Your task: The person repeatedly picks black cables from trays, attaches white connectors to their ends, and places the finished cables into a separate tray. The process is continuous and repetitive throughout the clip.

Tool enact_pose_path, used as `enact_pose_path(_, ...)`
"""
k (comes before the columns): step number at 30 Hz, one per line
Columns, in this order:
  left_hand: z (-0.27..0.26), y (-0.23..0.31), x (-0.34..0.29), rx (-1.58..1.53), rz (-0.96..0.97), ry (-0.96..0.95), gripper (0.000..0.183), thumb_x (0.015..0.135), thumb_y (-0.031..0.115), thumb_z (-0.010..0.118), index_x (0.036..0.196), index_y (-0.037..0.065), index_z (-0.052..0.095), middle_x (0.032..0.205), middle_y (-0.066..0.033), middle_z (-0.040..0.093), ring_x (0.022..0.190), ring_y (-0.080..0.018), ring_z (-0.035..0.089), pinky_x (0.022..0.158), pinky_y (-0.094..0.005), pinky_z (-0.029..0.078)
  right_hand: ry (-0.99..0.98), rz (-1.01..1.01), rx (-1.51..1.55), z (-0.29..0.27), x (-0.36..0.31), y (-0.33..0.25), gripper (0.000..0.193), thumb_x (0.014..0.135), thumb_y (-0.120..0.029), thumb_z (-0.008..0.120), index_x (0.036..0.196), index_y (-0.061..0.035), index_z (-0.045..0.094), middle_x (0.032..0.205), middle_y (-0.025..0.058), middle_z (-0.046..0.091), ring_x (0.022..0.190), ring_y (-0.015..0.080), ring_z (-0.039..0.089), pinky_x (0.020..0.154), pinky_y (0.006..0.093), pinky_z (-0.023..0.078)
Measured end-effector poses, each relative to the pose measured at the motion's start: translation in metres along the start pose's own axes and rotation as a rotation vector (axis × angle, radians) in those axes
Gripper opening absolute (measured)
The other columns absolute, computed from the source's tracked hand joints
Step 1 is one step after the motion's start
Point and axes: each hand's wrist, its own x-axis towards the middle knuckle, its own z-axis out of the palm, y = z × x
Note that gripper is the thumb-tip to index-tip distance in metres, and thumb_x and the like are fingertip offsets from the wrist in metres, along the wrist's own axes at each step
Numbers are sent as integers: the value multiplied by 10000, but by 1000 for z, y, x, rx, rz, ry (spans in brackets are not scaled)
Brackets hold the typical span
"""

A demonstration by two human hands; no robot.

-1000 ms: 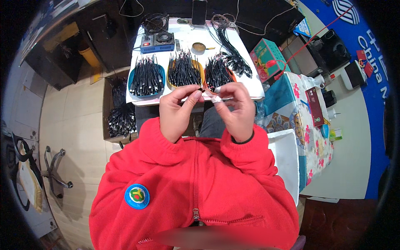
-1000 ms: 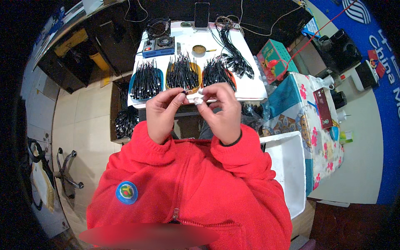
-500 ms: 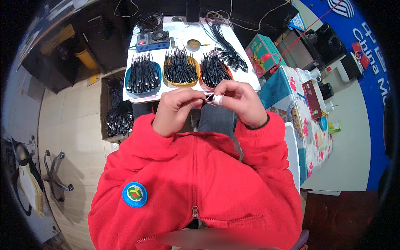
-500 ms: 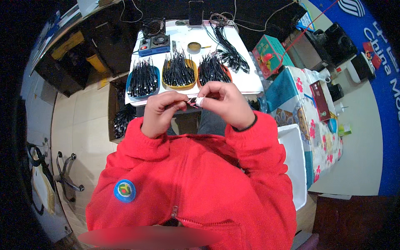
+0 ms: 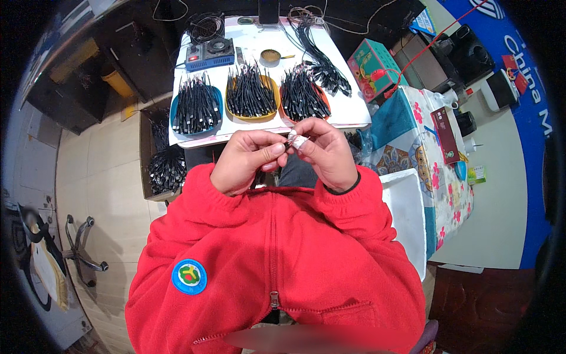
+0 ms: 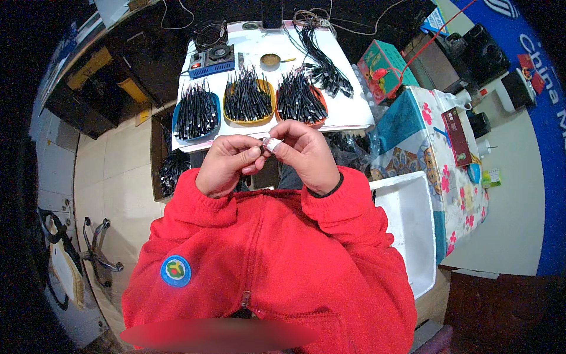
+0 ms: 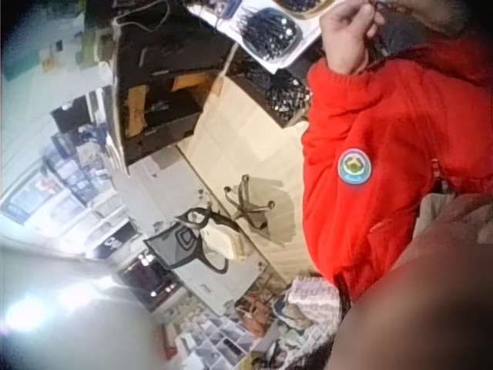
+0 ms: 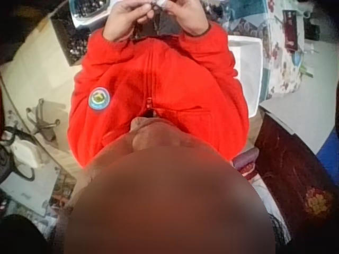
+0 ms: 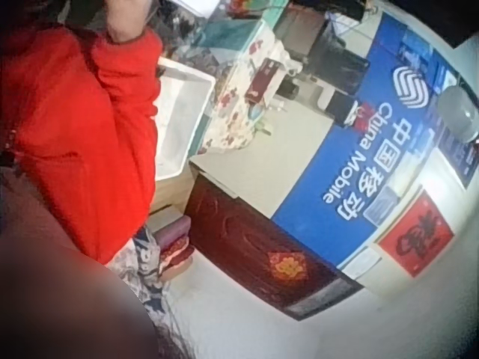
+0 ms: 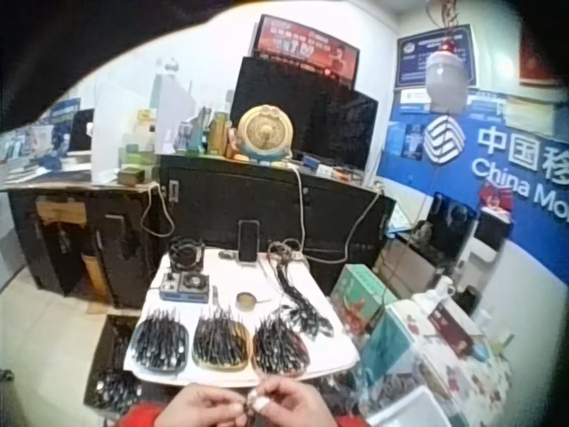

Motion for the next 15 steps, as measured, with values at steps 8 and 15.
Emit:
enact_pose_path(8,-12,-4,9,375,-34,15,175,910,86,576,999,-42,656,785,-23,650,609,-19,464,535,-166,369,-83,302,313,-24,20,22,156,895,-91,571,1036,-35,534,903,54,603,750,121,581,593,201,404)
enact_pose_path(15,-28,-17,28,226,-17,170,140,912,44,560,988,-45,636,732,-54,623,567,-53,500,502,-172,380,-130,329,233,-80,61,36,196,900,-160,582,1069,-63,559,883,15,597,732,74,549,573,190,404)
